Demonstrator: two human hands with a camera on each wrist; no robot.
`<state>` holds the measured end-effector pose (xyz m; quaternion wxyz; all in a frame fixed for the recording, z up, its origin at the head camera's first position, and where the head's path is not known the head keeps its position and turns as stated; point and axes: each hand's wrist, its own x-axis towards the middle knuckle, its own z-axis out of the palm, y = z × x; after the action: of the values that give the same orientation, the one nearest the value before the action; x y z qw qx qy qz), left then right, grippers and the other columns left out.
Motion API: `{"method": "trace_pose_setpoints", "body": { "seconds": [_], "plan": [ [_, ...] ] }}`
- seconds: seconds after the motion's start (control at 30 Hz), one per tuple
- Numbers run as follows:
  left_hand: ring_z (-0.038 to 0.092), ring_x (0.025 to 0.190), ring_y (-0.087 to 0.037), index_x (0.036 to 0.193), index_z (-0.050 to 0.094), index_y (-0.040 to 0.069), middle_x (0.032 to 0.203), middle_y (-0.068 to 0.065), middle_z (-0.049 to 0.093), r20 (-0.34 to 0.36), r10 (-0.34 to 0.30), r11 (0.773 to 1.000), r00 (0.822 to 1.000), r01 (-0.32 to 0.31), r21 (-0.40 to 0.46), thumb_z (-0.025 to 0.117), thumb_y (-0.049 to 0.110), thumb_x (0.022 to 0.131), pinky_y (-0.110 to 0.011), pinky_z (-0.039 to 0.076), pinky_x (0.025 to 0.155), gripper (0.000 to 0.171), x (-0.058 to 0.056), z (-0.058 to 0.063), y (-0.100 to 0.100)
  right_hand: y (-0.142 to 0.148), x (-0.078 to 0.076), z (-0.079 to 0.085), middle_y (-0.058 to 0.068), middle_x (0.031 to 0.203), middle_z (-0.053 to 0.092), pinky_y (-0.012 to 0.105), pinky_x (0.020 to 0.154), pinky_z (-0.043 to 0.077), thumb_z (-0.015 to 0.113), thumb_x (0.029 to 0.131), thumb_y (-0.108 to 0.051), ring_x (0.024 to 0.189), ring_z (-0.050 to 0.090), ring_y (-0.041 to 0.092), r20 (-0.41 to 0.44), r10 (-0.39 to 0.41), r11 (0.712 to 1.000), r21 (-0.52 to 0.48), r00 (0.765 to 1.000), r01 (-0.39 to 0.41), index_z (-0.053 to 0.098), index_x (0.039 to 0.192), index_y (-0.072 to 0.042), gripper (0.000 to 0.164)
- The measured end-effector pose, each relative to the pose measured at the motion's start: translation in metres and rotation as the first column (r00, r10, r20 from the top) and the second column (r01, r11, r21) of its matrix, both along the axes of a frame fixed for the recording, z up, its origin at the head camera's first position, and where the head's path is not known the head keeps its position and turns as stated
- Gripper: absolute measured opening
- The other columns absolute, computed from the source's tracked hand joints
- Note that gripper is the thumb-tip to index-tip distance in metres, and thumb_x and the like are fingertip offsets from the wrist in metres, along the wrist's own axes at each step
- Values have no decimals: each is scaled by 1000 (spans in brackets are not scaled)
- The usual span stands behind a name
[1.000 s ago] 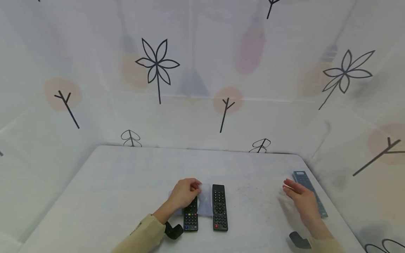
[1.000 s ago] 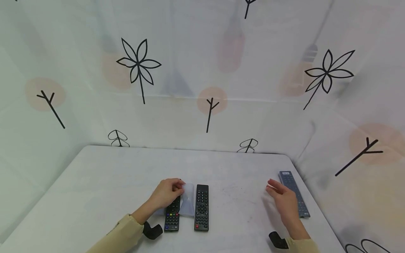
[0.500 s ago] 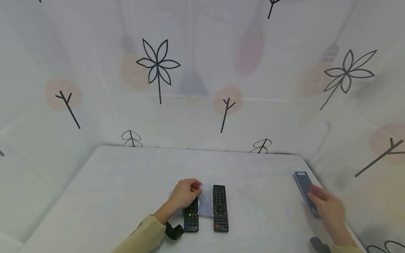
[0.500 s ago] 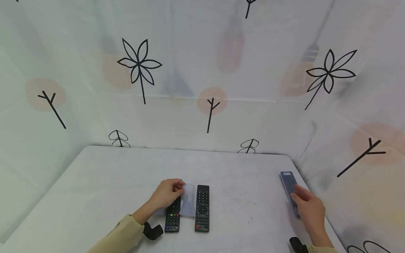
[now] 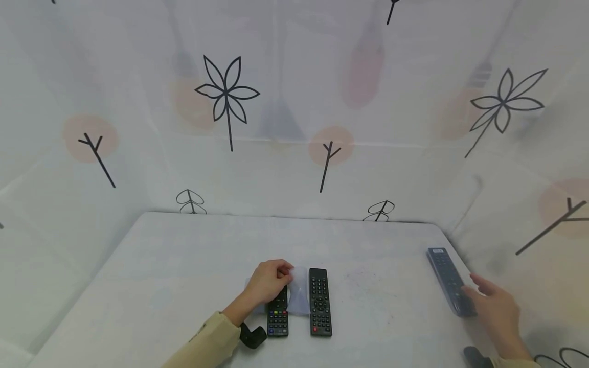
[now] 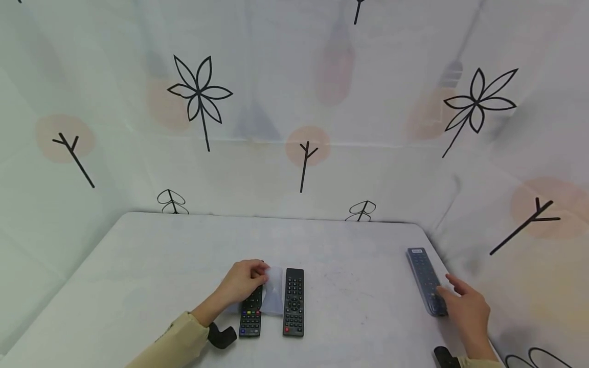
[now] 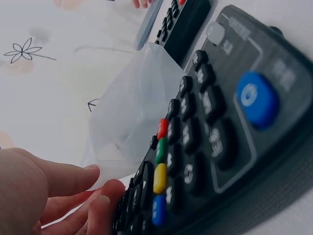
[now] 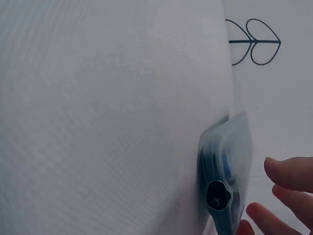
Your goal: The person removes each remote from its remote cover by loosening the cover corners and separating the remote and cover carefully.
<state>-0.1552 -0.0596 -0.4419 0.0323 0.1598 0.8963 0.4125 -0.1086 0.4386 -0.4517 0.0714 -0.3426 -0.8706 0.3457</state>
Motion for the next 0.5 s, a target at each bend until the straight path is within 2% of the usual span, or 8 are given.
{"method": "trace_pose_setpoints", "body": {
  "seconds": [0.23,0.5],
  "plan": [
    [61,78,-10,108,71,8,88,5,66,10,1,1000,1000,-1,6,71,12,92,-31,51,72,17,0,-1,0,1,-3,-9,36,141,41,60,95,39,64,95,-13,125,42,52,33,31,999,20,999,-32,39,147,3,61],
    [61,78,-10,107,72,8,88,5,66,2,3,1000,1000,-3,4,71,12,92,-31,51,72,16,-2,-2,0,4,-8,-18,35,137,46,58,94,41,64,94,-9,120,48,52,40,58,997,47,997,-60,40,145,7,59]
  ]
}}
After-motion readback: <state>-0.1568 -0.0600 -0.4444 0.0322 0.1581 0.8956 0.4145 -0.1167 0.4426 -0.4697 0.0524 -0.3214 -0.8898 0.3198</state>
